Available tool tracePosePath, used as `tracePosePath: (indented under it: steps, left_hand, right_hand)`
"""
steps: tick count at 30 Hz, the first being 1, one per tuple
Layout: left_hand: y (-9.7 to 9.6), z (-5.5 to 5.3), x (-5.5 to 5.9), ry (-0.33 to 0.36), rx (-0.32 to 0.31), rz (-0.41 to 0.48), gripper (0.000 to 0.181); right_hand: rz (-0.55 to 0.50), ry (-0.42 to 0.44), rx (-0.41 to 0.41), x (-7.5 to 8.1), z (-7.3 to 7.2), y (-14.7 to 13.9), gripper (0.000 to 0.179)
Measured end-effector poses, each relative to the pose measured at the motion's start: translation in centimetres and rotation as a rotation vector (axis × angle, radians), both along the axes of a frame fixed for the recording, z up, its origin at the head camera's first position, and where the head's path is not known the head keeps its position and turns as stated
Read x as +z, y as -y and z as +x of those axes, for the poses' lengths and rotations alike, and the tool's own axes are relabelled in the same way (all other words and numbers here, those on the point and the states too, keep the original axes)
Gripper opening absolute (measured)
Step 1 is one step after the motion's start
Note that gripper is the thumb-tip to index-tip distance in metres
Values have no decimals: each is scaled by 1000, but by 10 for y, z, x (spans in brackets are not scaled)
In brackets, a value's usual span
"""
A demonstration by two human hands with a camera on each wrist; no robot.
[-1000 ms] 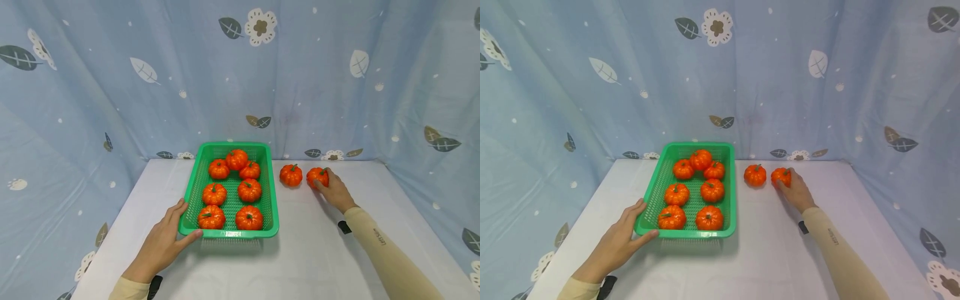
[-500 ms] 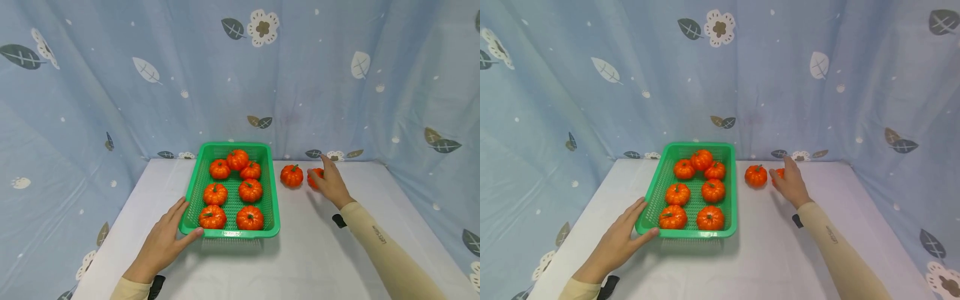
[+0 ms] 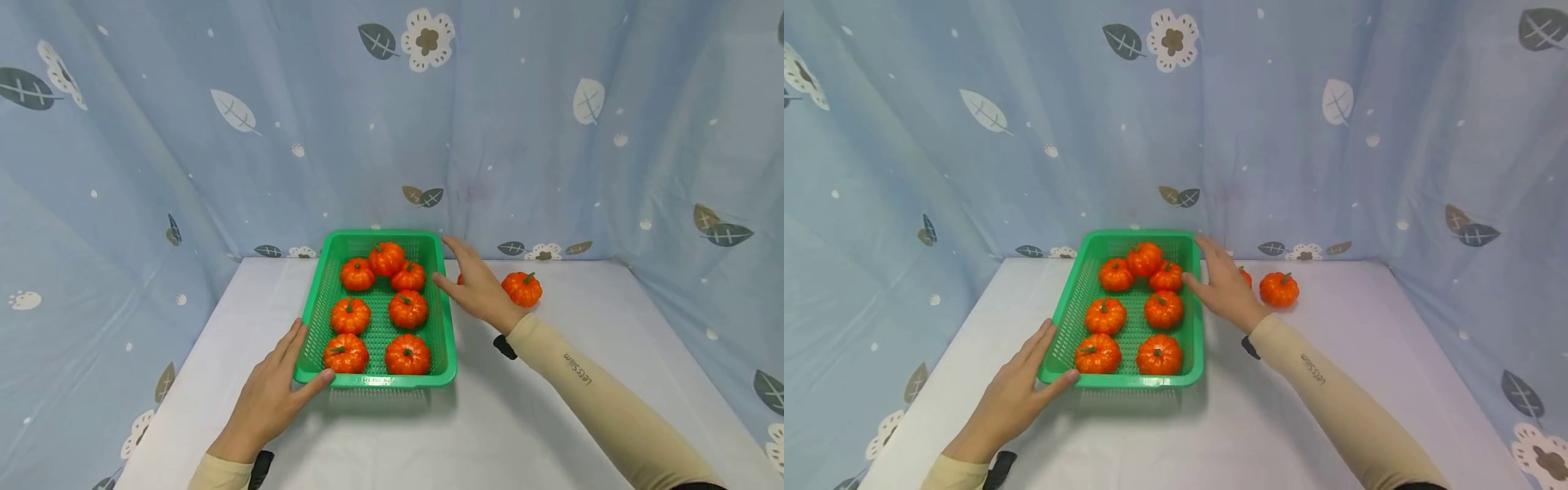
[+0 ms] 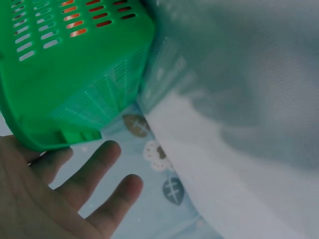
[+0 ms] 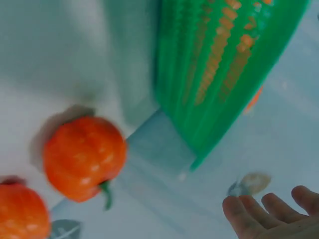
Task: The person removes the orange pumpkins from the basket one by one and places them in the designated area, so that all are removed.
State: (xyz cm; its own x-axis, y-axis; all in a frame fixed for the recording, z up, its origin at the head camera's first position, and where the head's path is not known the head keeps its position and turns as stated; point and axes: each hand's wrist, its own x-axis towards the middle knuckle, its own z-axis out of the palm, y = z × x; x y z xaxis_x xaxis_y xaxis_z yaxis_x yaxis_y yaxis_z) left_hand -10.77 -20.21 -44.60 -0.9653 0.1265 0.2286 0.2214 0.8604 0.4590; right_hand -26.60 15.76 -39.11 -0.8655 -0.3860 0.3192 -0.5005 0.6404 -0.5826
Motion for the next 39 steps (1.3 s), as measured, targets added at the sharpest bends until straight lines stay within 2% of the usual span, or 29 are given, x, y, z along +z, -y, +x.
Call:
tracePosePath:
  steps: [5, 8, 10, 16, 22, 27, 32, 39]
  left_hand:
    - [1, 0, 1, -2, 2, 4, 92]
    - [1, -1, 1, -5, 4, 6, 92]
    - [1, -1, 1, -5, 5, 7, 92]
    - [0, -2, 1, 3, 8, 10, 91]
    - [1, -3, 1, -3, 11, 12, 91]
    - [2, -4, 2, -3, 15, 6, 90]
    - [3, -4, 1, 6, 19, 6, 91]
    - [2, -5, 0, 11, 20, 22, 90]
  right_hand:
    - [93, 11, 98, 4, -2, 29, 74]
    - [174, 18, 125, 7, -8, 43, 75]
    - [193, 18, 140, 8, -14, 52, 76]
    - [234, 40, 127, 7, -37, 69, 73]
    - [314, 73, 69, -1, -60, 81, 74]
    - [377, 88, 62, -8, -73, 88, 76]
    - [425, 102, 92, -13, -79, 88, 75]
    - [416, 138, 126, -20, -78, 89, 74]
